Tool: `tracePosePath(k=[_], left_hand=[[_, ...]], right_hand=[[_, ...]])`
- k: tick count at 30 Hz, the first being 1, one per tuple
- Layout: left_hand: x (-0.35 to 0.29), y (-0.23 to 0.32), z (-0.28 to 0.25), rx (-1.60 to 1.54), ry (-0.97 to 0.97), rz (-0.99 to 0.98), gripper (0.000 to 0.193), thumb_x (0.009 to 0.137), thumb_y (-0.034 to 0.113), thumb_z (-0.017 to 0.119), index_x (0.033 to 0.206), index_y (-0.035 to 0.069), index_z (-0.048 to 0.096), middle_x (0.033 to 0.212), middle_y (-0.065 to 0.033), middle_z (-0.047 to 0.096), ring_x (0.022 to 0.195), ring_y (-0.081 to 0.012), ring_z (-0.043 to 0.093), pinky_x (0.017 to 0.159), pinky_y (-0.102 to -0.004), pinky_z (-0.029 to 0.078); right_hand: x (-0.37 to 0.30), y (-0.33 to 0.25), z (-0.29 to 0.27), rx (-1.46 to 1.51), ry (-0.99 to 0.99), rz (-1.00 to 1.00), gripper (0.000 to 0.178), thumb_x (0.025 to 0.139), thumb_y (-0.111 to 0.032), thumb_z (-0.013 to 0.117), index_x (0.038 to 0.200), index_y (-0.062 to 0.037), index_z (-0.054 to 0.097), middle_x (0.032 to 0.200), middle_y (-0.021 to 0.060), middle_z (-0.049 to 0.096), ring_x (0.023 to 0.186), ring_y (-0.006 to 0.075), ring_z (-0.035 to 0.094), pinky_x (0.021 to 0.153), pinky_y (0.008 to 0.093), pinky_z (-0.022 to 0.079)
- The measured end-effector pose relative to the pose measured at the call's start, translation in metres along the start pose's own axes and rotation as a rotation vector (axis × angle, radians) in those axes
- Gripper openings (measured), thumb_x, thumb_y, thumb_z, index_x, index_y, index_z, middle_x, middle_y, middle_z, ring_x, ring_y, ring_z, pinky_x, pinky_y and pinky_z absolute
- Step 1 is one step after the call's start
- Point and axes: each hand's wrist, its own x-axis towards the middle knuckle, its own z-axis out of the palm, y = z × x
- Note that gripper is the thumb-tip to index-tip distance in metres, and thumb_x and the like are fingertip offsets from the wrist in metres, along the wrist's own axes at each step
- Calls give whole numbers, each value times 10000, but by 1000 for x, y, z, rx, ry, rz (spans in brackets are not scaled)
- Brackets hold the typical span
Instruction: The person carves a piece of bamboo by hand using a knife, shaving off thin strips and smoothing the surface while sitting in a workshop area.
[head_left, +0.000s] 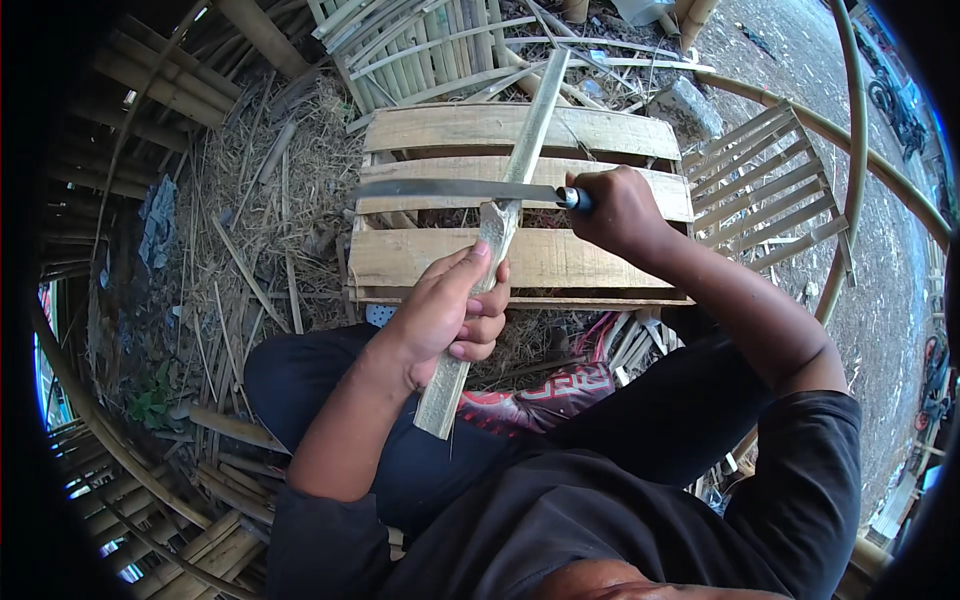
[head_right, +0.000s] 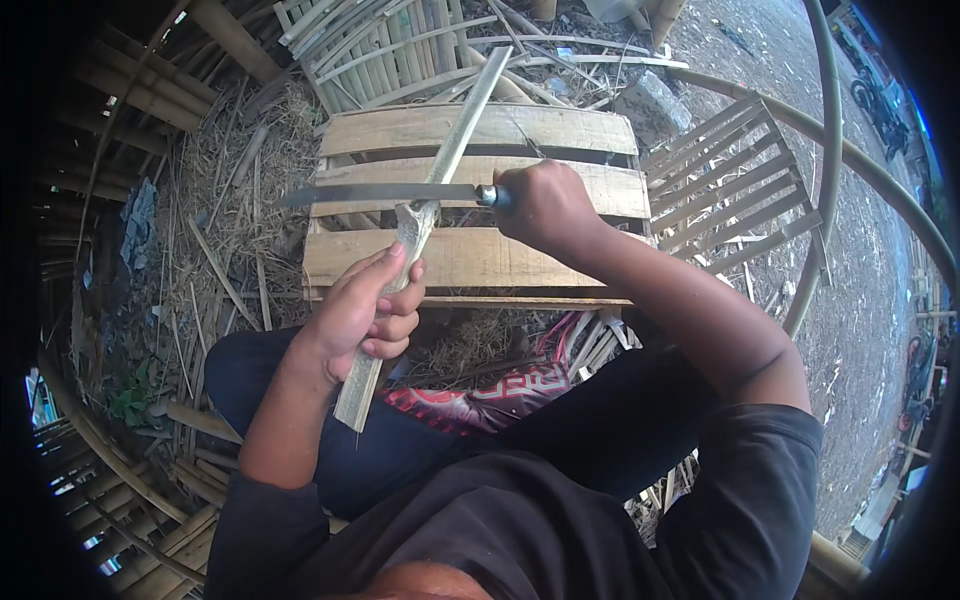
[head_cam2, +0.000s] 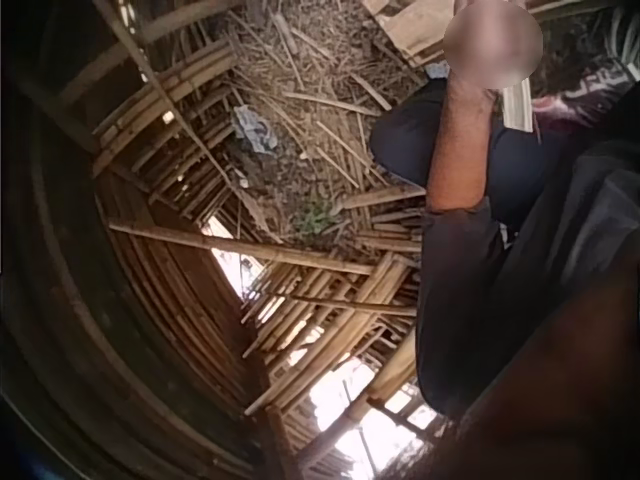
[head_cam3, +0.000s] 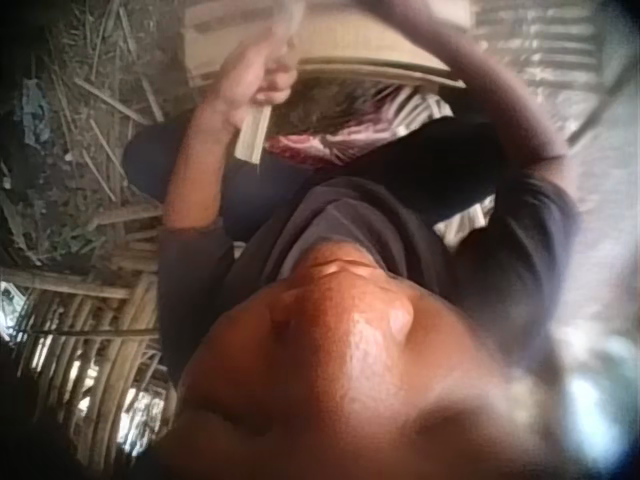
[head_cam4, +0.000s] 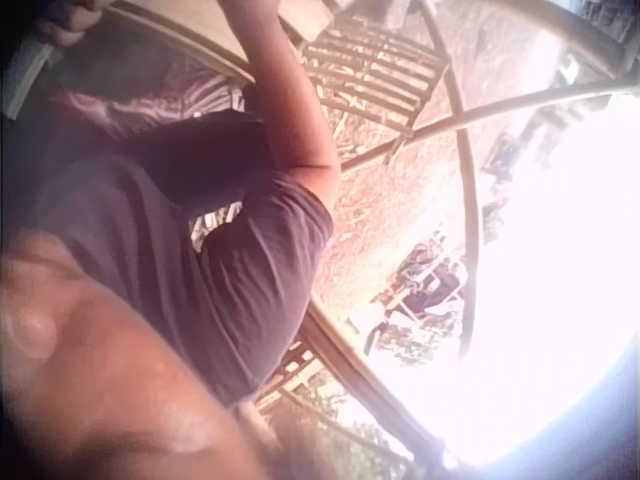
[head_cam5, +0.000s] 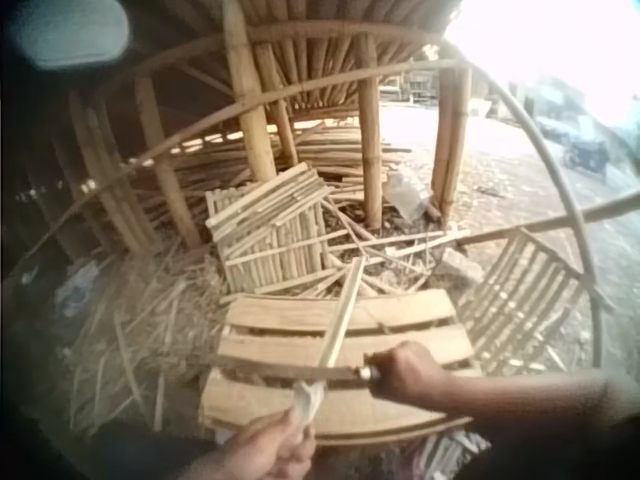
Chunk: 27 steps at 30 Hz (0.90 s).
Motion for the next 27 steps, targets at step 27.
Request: tracePosePath(k=[27], left_hand=[[-16,-10,14,225,4,-133,296,1072,402,410,996,120,461,669,78,316,480,2,252,373,-166,221]], right_hand=[[27,175,-51,-413,49,694,245,868,-219,574,827,-31,726,823,227,707,795,385,711,697,485,556]])
